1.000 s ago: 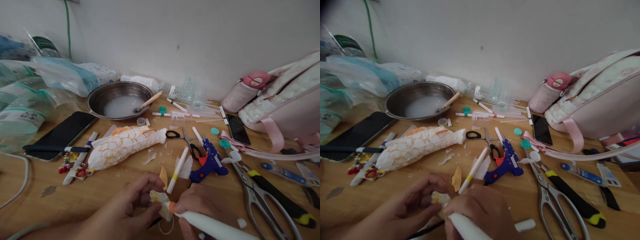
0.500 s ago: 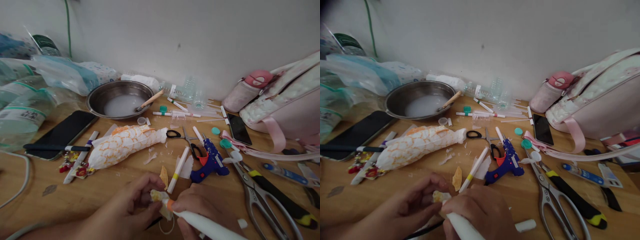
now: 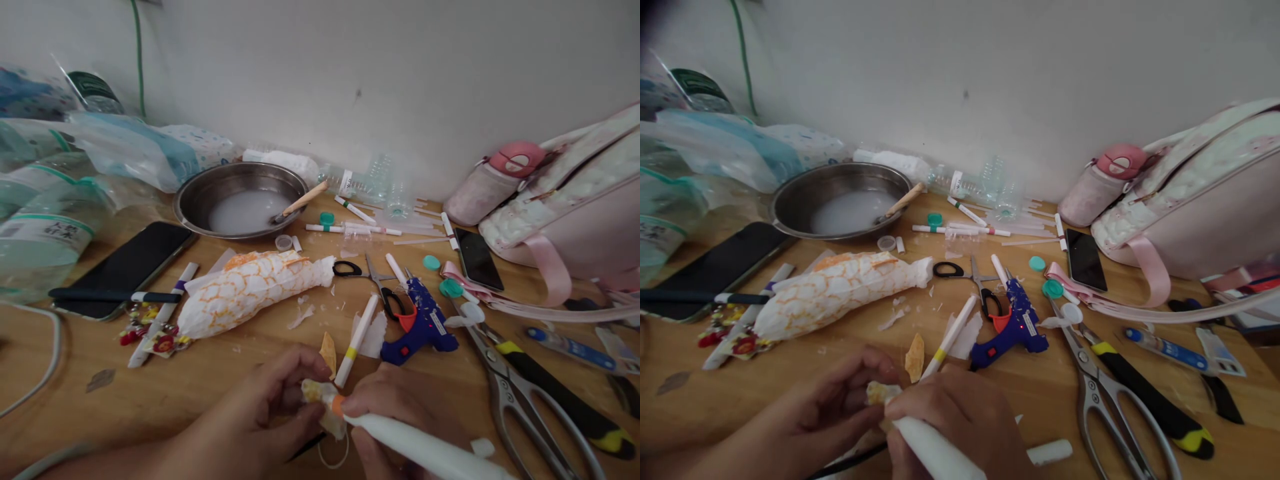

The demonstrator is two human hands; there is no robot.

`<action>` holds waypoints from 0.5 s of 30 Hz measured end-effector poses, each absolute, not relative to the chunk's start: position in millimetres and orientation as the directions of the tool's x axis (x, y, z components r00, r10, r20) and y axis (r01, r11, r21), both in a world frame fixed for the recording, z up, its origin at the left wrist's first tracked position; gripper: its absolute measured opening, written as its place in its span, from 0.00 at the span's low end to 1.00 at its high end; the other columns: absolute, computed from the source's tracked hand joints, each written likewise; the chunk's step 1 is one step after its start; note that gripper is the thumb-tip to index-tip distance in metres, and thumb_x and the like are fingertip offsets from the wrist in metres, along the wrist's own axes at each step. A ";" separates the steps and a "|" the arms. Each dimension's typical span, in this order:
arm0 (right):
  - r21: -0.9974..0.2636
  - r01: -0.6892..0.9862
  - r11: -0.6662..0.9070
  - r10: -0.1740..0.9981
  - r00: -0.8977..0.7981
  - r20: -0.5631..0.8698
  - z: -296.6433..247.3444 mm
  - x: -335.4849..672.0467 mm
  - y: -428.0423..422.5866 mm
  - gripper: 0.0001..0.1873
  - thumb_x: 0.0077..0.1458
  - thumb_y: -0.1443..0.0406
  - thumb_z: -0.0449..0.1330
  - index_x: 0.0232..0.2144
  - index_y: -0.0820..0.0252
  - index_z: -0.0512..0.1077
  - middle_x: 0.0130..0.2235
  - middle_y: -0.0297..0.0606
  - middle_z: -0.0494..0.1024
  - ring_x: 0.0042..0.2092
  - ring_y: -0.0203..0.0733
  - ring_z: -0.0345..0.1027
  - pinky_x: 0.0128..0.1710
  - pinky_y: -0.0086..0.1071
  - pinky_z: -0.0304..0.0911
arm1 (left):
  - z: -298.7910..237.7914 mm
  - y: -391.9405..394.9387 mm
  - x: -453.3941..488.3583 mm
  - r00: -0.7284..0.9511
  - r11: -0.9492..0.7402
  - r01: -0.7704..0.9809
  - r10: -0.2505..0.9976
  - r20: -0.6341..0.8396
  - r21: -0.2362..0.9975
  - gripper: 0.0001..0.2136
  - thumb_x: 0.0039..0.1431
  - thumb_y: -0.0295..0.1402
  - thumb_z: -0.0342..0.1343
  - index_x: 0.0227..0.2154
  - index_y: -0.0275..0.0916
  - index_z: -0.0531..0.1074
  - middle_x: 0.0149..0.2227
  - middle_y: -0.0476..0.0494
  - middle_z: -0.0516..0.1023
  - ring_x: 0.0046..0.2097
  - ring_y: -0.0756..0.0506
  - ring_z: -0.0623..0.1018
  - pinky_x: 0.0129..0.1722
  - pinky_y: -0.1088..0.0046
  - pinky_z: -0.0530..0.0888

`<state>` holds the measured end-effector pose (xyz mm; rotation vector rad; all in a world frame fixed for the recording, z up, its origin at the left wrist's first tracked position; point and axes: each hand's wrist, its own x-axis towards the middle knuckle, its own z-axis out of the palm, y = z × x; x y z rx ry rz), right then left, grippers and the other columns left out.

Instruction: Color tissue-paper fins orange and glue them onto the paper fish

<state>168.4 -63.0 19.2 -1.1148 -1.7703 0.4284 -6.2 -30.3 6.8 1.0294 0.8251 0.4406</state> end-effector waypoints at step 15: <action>-0.550 0.574 0.607 0.773 -0.265 0.576 26.0 175.9 -63.3 0.06 0.49 0.71 0.56 0.32 0.59 0.69 0.25 0.31 0.75 0.26 0.31 0.69 0.26 0.25 0.65 | 11.9 -31.1 -8.1 0.628 0.479 0.054 0.666 -0.402 0.876 0.11 0.57 0.42 0.54 0.40 0.46 0.64 0.28 0.53 0.71 0.31 0.50 0.72 0.26 0.77 0.62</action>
